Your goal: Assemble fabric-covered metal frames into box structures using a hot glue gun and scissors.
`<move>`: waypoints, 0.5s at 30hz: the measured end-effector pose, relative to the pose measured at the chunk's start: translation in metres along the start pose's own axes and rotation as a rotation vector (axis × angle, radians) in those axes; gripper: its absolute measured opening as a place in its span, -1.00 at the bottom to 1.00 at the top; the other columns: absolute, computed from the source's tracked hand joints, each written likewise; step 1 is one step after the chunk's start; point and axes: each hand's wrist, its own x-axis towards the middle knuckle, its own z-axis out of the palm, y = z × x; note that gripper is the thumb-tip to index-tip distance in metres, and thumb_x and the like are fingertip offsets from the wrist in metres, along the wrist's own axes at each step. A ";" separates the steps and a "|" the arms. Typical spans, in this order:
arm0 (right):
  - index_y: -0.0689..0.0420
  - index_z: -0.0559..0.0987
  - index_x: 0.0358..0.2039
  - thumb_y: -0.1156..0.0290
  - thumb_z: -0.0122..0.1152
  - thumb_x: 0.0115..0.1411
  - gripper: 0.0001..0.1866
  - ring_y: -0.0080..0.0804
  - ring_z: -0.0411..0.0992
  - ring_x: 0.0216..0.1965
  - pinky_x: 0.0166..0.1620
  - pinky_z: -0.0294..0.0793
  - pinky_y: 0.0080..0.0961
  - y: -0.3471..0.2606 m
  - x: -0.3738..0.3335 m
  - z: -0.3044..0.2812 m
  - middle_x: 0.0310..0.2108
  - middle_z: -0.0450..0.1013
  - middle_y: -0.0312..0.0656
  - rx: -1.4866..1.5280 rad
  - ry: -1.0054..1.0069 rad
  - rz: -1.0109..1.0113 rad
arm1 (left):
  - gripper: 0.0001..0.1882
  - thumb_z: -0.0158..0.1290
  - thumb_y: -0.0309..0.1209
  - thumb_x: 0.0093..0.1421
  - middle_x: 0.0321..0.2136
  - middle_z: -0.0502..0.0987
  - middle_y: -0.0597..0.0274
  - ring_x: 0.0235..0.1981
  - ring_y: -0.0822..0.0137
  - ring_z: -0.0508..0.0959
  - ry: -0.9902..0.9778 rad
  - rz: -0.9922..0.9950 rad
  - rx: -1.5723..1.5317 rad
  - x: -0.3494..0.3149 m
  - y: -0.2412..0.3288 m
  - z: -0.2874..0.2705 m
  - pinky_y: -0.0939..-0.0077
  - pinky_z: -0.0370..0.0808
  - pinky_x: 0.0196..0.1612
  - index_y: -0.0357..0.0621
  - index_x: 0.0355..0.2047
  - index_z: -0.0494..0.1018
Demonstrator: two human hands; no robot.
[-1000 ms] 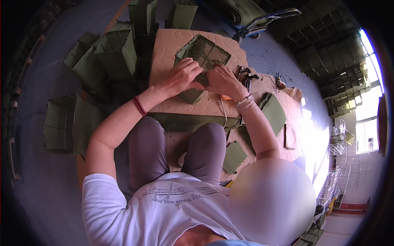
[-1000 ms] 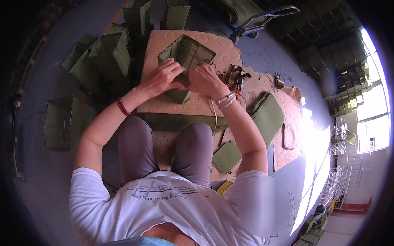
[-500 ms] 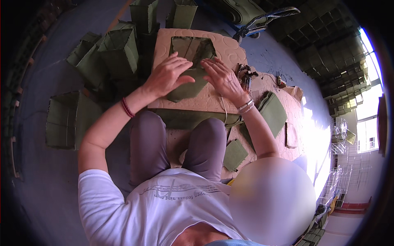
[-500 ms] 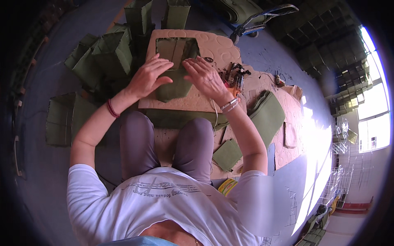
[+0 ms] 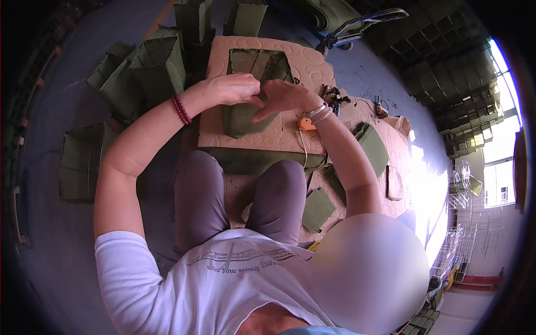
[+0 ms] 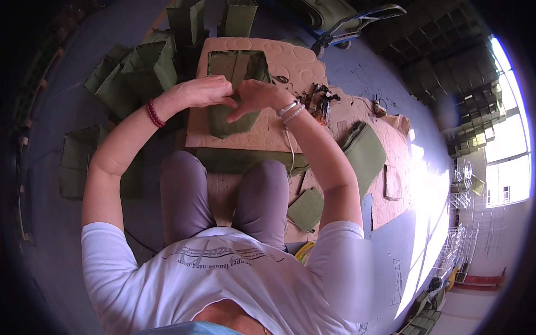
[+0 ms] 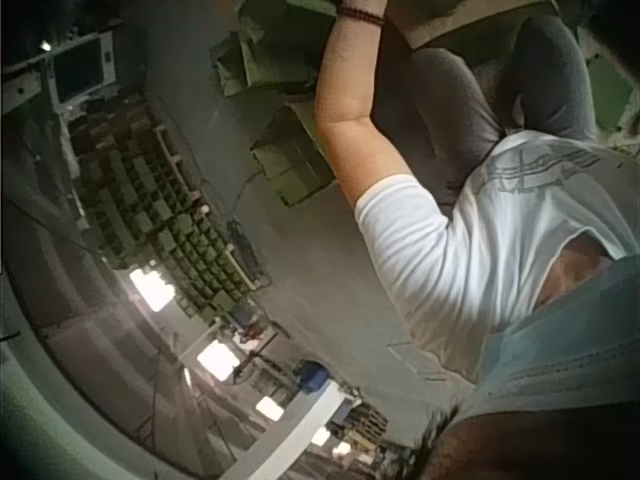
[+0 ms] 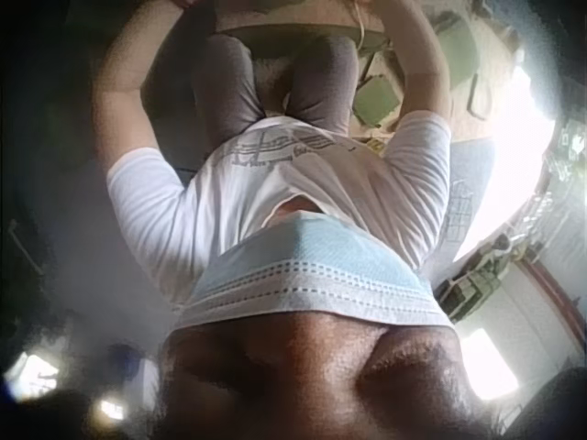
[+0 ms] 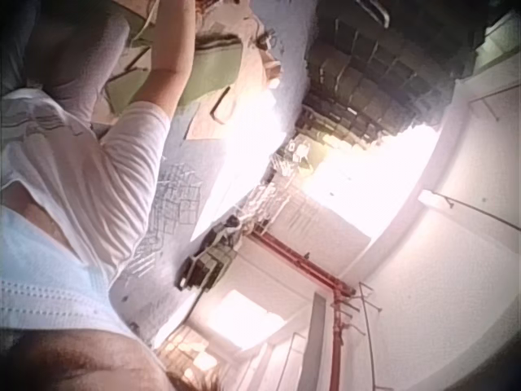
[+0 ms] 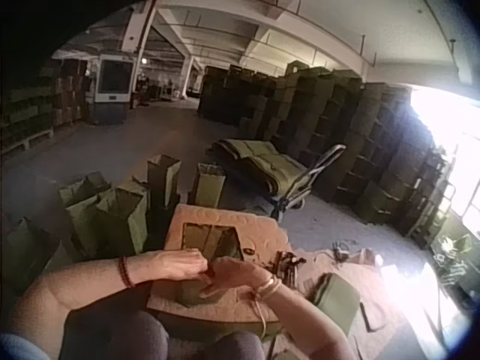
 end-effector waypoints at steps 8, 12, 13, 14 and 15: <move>0.28 0.52 -0.16 0.14 0.23 0.16 -0.57 0.01 0.50 -0.17 0.04 0.46 -0.22 0.027 -0.034 0.056 -0.31 0.53 0.03 -0.118 0.908 -0.340 | -0.42 0.13 -0.25 0.13 -0.11 0.46 0.03 0.01 0.15 0.45 0.709 -0.207 0.298 -0.018 0.073 0.053 0.23 0.25 0.26 -0.40 0.06 0.32; 0.23 0.51 -0.34 0.09 0.29 0.08 -0.59 -0.01 0.49 -0.27 -0.02 0.45 -0.19 0.023 -0.044 0.067 -0.49 0.47 0.01 -0.258 0.802 -0.166 | -0.66 0.14 -0.30 0.02 -0.40 0.45 0.16 -0.24 0.24 0.53 0.556 -0.217 0.488 0.011 0.079 0.069 0.37 0.45 0.01 -0.27 -0.27 0.39; 0.23 0.51 -0.34 0.09 0.29 0.08 -0.59 -0.01 0.49 -0.27 -0.02 0.45 -0.19 0.019 -0.042 0.064 -0.49 0.47 0.01 -0.258 0.802 -0.181 | -0.66 0.14 -0.30 0.02 -0.40 0.45 0.16 -0.24 0.24 0.53 0.556 -0.230 0.495 0.010 0.074 0.068 0.37 0.45 0.01 -0.27 -0.27 0.39; 0.24 0.53 -0.32 0.18 0.30 0.06 -0.64 0.02 0.49 -0.23 -0.06 0.46 -0.17 0.014 -0.042 0.058 -0.40 0.50 0.04 -0.209 0.680 -0.108 | -0.70 0.14 -0.28 0.02 -0.47 0.47 0.16 -0.32 0.23 0.57 0.544 -0.210 0.395 0.010 0.069 0.067 0.38 0.49 -0.14 -0.23 -0.34 0.38; 0.24 0.55 -0.31 0.26 0.30 0.04 -0.69 0.05 0.48 -0.19 -0.10 0.46 -0.14 0.012 -0.041 0.052 -0.31 0.52 0.07 -0.166 0.561 -0.029 | -0.72 0.15 -0.27 0.02 -0.53 0.49 0.16 -0.40 0.21 0.60 0.538 -0.182 0.297 0.013 0.062 0.065 0.39 0.54 -0.28 -0.19 -0.41 0.38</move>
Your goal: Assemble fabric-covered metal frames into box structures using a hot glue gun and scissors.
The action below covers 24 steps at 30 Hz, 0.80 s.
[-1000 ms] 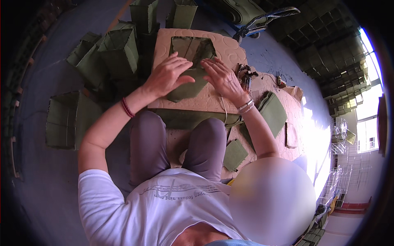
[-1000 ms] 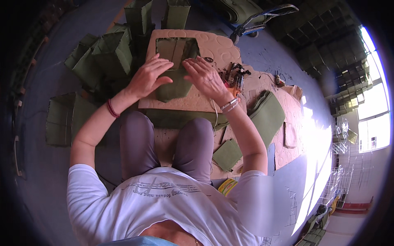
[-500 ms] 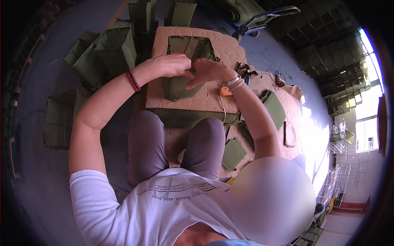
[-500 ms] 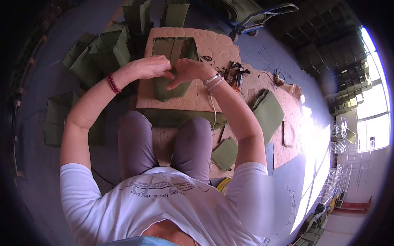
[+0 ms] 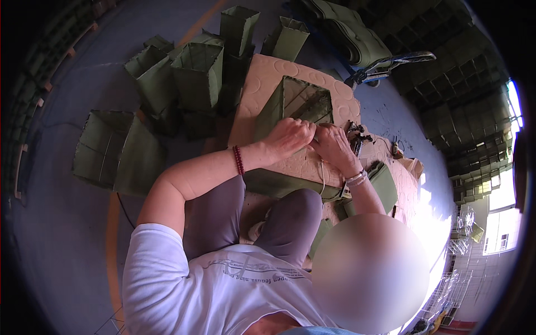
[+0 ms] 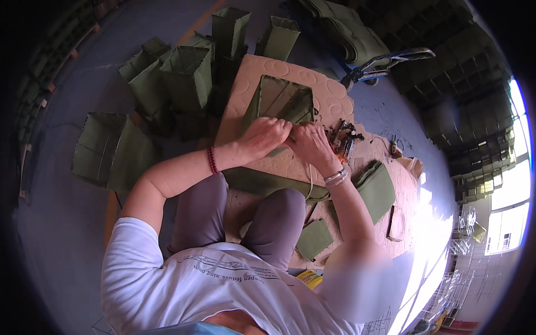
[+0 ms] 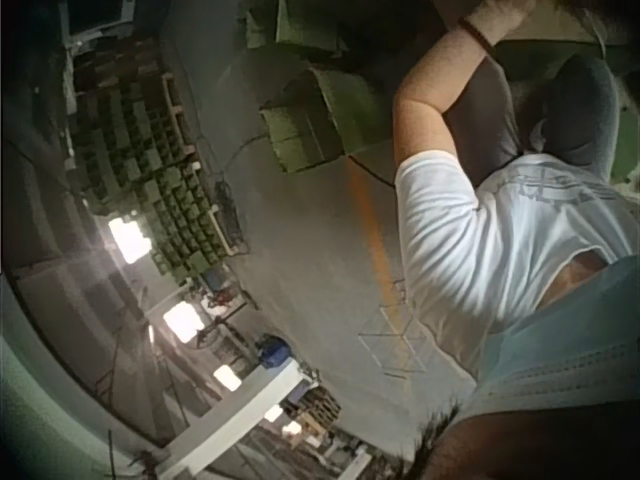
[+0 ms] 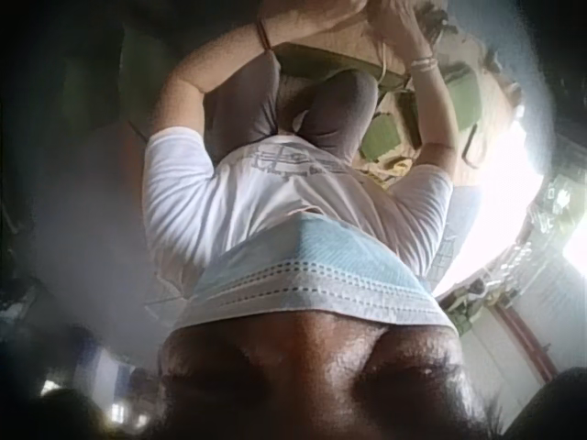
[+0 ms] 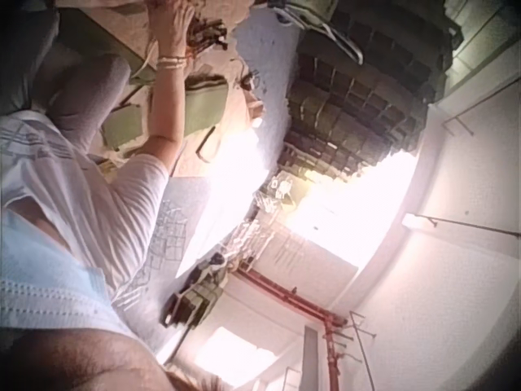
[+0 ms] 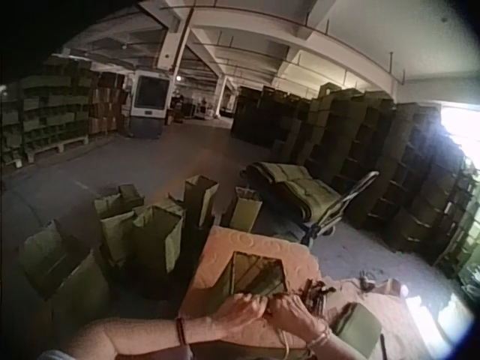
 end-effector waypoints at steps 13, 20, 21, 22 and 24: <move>0.30 0.56 -0.17 0.15 0.08 0.29 -0.60 -0.01 0.48 -0.13 -0.06 0.44 -0.25 0.014 0.022 -0.025 -0.25 0.53 0.02 0.300 0.358 -0.106 | -0.42 0.17 0.01 0.02 -0.16 0.51 0.10 -0.02 0.16 0.49 0.207 0.271 -0.122 0.003 -0.089 -0.029 0.20 0.36 0.16 -0.24 -0.13 0.45; 0.32 0.57 -0.46 -0.22 0.36 -0.13 -0.30 -0.01 0.43 -0.34 -0.20 0.40 -0.20 0.021 0.016 0.005 -0.48 0.46 0.00 -0.036 -0.004 -0.191 | -0.67 0.20 -0.20 0.04 -0.49 0.34 0.12 -0.27 0.10 0.42 0.247 0.136 -0.227 -0.001 -0.012 -0.001 0.03 0.23 0.25 -0.19 -0.51 0.37; 0.34 0.58 -0.44 -0.25 0.34 -0.13 -0.26 0.00 0.44 -0.34 -0.22 0.39 -0.19 0.024 0.024 0.002 -0.48 0.46 0.02 -0.073 -0.159 -0.125 | -0.67 0.20 -0.20 0.04 -0.49 0.34 0.12 -0.27 0.10 0.42 0.245 0.136 -0.215 0.002 -0.022 0.006 0.03 0.23 0.25 -0.19 -0.51 0.37; 0.36 0.58 -0.43 -0.29 0.33 -0.13 -0.23 0.01 0.44 -0.34 -0.24 0.39 -0.19 0.024 0.030 -0.001 -0.48 0.47 0.04 -0.107 -0.317 -0.059 | -0.65 0.19 -0.18 0.04 -0.52 0.34 0.14 -0.32 0.12 0.43 0.228 0.185 -0.321 0.006 -0.035 0.009 0.02 0.23 0.25 -0.19 -0.55 0.36; 0.38 0.58 -0.32 -0.32 0.29 -0.10 -0.17 0.04 0.45 -0.28 -0.19 0.41 -0.17 0.020 0.050 -0.002 -0.39 0.50 0.08 -0.031 -0.375 -0.008 | -0.63 0.23 -0.15 0.02 -0.58 0.40 0.20 -0.43 0.16 0.45 0.190 0.287 -0.467 0.019 -0.072 0.006 0.04 0.24 0.25 -0.20 -0.60 0.41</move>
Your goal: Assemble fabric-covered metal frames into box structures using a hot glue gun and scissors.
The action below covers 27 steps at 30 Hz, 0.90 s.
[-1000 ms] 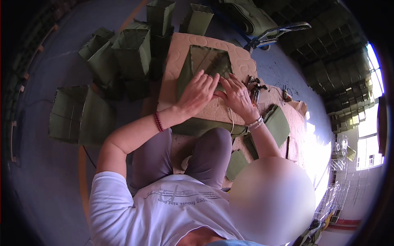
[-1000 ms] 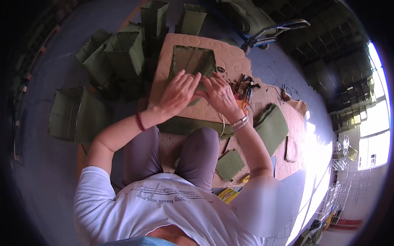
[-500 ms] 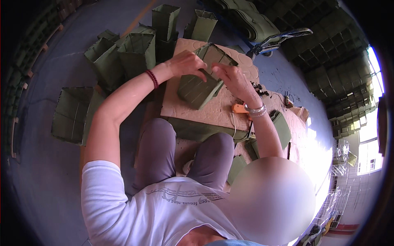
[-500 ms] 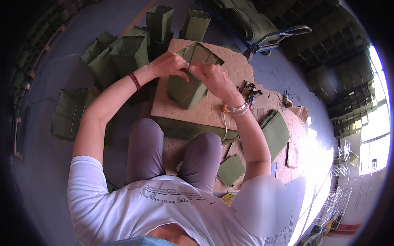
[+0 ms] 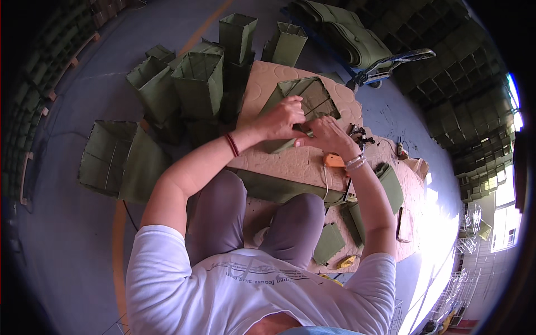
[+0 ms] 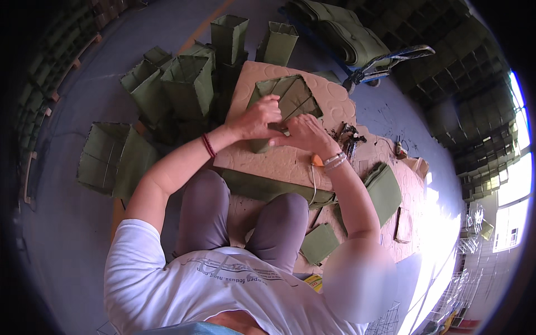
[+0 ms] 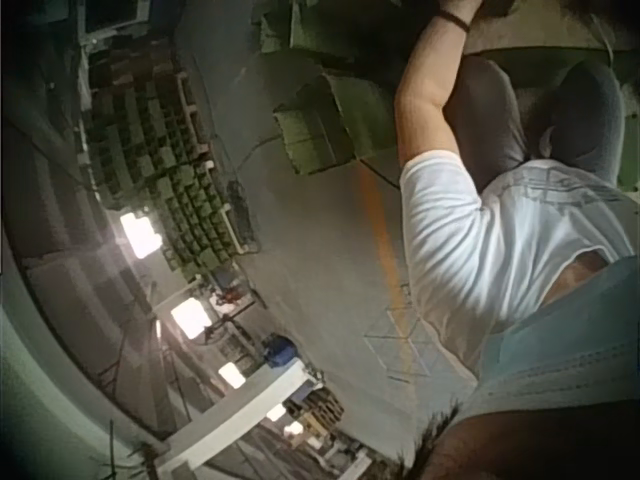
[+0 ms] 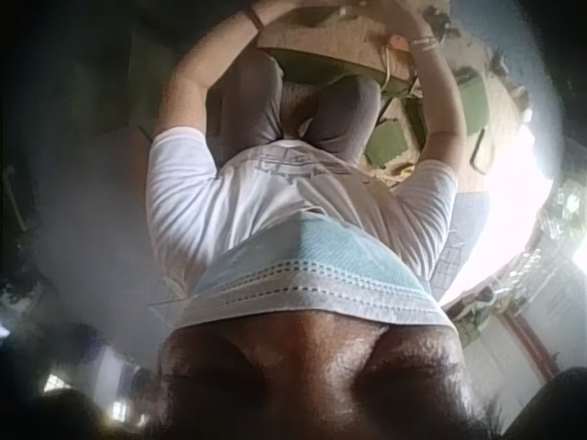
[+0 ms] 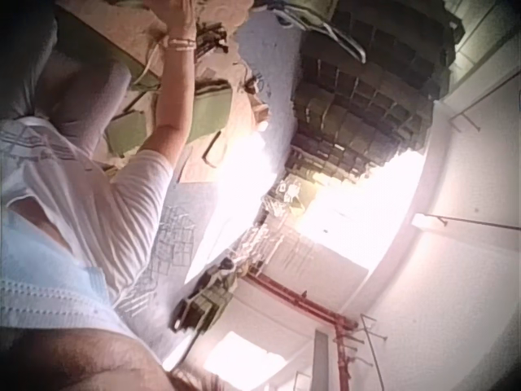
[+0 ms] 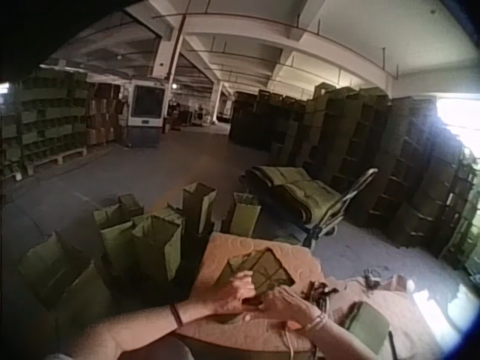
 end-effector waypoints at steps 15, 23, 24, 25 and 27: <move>0.24 0.56 -0.42 0.32 0.29 0.07 -0.77 0.02 0.48 -0.44 -0.32 0.46 -0.16 0.023 0.014 0.014 -0.52 0.48 0.07 0.194 0.236 -0.196 | -0.72 0.10 -0.27 0.17 -0.56 0.37 0.19 -0.34 0.20 0.47 -0.051 -0.049 0.146 -0.007 0.005 0.014 0.03 0.15 0.33 -0.21 -0.57 0.44; 0.24 0.49 -0.15 0.30 0.30 0.10 -0.63 -0.02 0.49 -0.23 -0.21 0.48 -0.22 -0.002 -0.011 -0.001 -0.30 0.52 0.01 0.216 0.534 -0.183 | -0.81 0.10 -0.39 0.16 -0.46 0.43 0.21 -0.24 0.22 0.48 0.072 -0.184 0.298 0.004 0.024 -0.013 0.07 0.19 0.33 -0.22 -0.25 0.45; 0.25 0.49 -0.16 0.33 0.27 0.12 -0.67 -0.01 0.49 -0.24 -0.21 0.49 -0.22 -0.008 -0.016 0.002 -0.31 0.52 0.00 0.251 0.668 -0.143 | -0.81 0.10 -0.39 0.16 -0.46 0.43 0.21 -0.24 0.22 0.48 0.069 -0.190 0.306 0.001 0.024 -0.011 0.07 0.19 0.33 -0.22 -0.25 0.45; 0.22 0.52 -0.22 0.38 0.20 0.17 -0.79 0.00 0.49 -0.30 -0.26 0.48 -0.21 -0.014 -0.019 0.004 -0.35 0.51 0.00 0.189 0.704 -0.156 | -0.85 0.09 -0.42 0.16 -0.47 0.42 0.21 -0.25 0.23 0.48 0.003 -0.195 0.317 -0.005 0.020 -0.005 0.07 0.19 0.33 -0.22 -0.29 0.44; 0.23 0.54 -0.21 0.39 0.19 0.20 -0.80 0.03 0.48 -0.33 -0.29 0.46 -0.22 -0.007 -0.022 0.017 -0.40 0.50 0.05 0.216 0.626 -0.106 | -0.90 0.07 -0.45 0.18 -0.49 0.41 0.19 -0.27 0.25 0.48 -0.044 -0.169 0.300 -0.007 0.018 0.006 0.06 0.19 0.33 -0.21 -0.42 0.40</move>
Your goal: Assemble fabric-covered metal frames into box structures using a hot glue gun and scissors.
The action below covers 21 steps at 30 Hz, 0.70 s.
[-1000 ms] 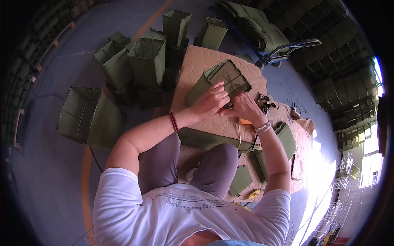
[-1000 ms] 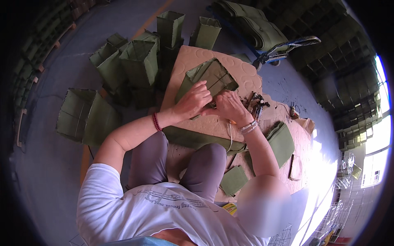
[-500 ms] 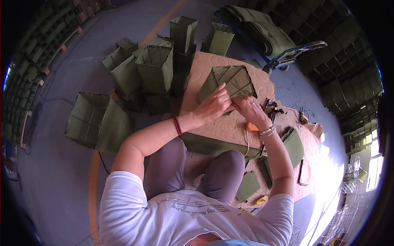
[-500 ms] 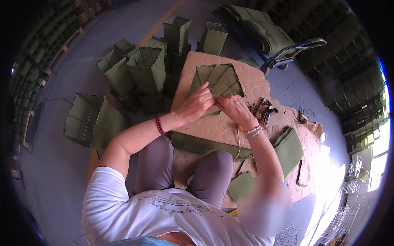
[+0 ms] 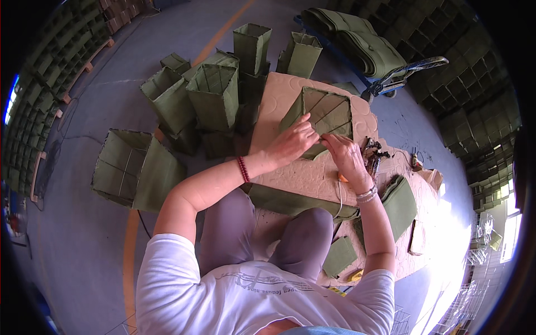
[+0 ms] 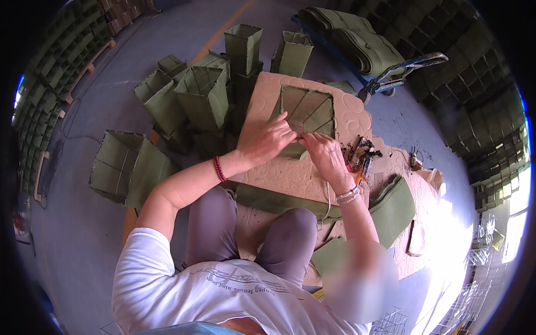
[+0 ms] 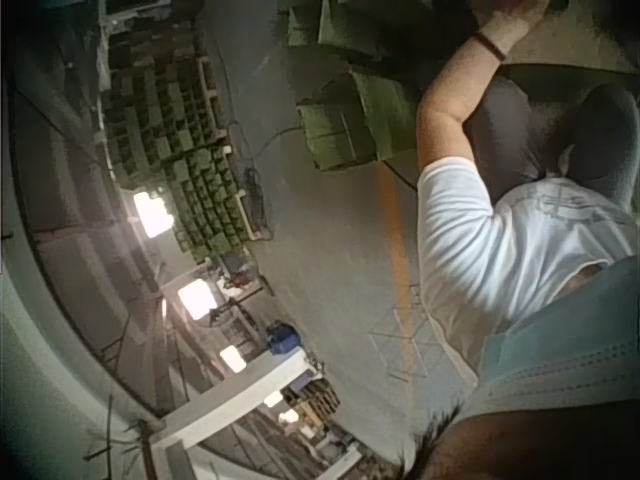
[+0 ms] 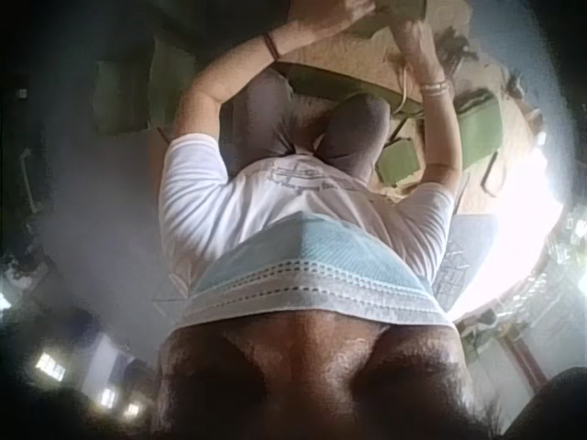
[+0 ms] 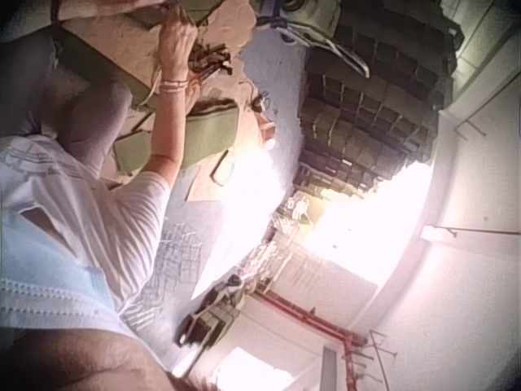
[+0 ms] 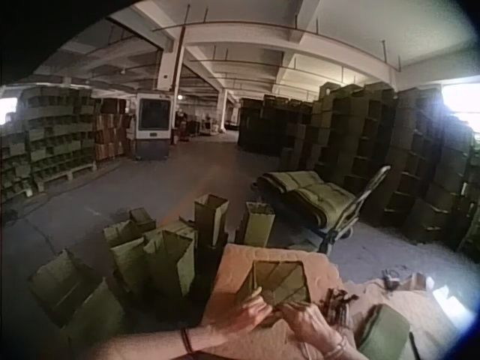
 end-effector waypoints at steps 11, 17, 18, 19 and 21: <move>0.28 0.52 -0.31 0.23 0.09 0.27 -0.69 -0.01 0.46 -0.31 -0.19 0.48 -0.22 0.027 0.037 0.004 -0.37 0.50 0.05 -0.040 0.041 -0.133 | -0.80 0.09 -0.37 0.18 -0.41 0.43 0.19 -0.23 0.21 0.49 -0.123 0.087 0.038 0.029 -0.021 -0.019 0.03 0.25 0.27 -0.24 -0.26 0.49; 0.26 0.51 -0.17 0.45 0.23 0.12 -0.73 -0.14 0.50 -0.21 -0.12 0.50 -0.29 0.020 0.000 0.023 -0.20 0.52 -0.08 -0.193 0.344 -0.104 | -0.78 0.15 -0.48 0.11 -0.34 0.48 0.21 -0.23 0.23 0.52 0.031 0.010 0.028 0.015 -0.007 0.008 0.04 0.28 0.26 -0.23 -0.22 0.46; 0.23 0.50 -0.21 0.43 0.20 0.16 -0.79 -0.07 0.51 -0.29 -0.22 0.49 -0.25 0.018 0.000 0.022 -0.31 0.53 -0.01 -0.107 0.315 -0.063 | -0.78 0.15 -0.48 0.11 -0.34 0.48 0.21 -0.23 0.23 0.52 0.027 0.006 0.029 0.016 -0.011 0.010 0.04 0.28 0.26 -0.23 -0.22 0.46; 0.23 0.50 -0.21 0.43 0.20 0.16 -0.79 -0.07 0.51 -0.29 -0.22 0.49 -0.25 0.018 0.004 0.017 -0.31 0.53 -0.01 -0.100 0.314 -0.063 | -0.85 0.12 -0.48 0.14 -0.37 0.49 0.22 -0.27 0.23 0.53 -0.037 0.029 -0.034 0.017 -0.018 0.011 0.04 0.27 0.26 -0.23 -0.27 0.47; 0.20 0.50 -0.29 0.38 0.15 0.23 -0.85 0.03 0.49 -0.38 -0.30 0.45 -0.19 0.021 0.015 0.006 -0.47 0.49 0.06 0.014 -0.101 0.155 | -0.91 0.09 -0.48 0.18 -0.40 0.49 0.23 -0.30 0.23 0.54 -0.108 0.049 -0.101 0.020 -0.031 0.012 0.04 0.26 0.27 -0.22 -0.32 0.47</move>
